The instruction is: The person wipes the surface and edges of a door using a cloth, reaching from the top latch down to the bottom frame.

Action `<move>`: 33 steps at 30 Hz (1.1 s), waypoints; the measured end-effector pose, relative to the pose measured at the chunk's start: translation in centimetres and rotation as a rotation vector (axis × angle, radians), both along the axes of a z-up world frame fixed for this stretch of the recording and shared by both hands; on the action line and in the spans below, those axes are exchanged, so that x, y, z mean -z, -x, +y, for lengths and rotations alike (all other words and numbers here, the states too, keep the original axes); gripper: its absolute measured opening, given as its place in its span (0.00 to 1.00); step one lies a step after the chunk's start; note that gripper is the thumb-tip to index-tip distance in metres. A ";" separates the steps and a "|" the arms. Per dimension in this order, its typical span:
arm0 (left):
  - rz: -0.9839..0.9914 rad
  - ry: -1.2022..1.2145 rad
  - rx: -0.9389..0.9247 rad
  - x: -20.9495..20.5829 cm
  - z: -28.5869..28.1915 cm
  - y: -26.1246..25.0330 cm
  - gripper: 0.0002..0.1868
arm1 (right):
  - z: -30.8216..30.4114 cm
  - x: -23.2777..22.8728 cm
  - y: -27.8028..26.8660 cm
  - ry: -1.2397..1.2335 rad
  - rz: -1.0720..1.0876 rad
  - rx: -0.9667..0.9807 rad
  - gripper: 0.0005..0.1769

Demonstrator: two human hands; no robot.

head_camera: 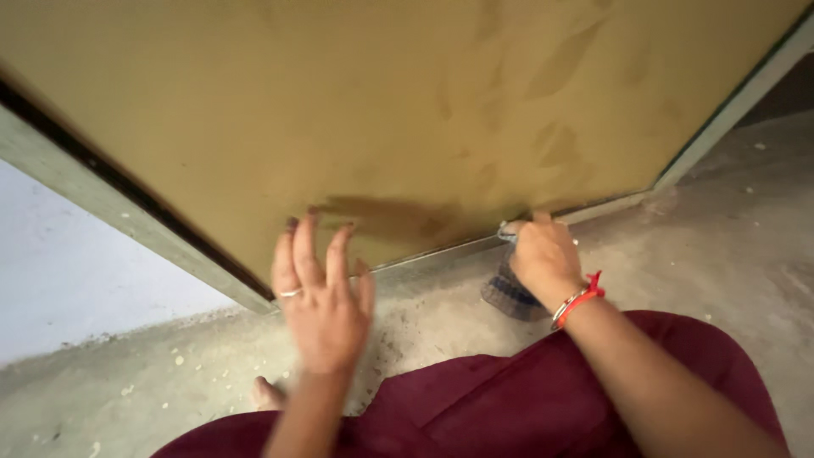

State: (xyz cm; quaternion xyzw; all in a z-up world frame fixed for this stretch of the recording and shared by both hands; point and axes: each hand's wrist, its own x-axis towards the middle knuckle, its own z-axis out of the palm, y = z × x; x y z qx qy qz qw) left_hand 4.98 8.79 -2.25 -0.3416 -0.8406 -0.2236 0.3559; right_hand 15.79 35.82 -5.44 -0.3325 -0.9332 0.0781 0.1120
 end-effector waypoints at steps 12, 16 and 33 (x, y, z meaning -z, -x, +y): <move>-1.992 -1.426 0.041 21.4 15.1 -1.5 0.14 | 14.6 13.0 -1.7 1.360 1.184 0.599 0.10; -1.987 -1.521 -0.095 19.9 18.5 -0.4 0.15 | 18.7 15.1 -1.4 1.565 1.348 0.836 0.08; -2.155 -0.399 -0.174 17.1 21.8 2.0 0.14 | 7.7 4.9 0.0 1.832 0.812 0.541 0.09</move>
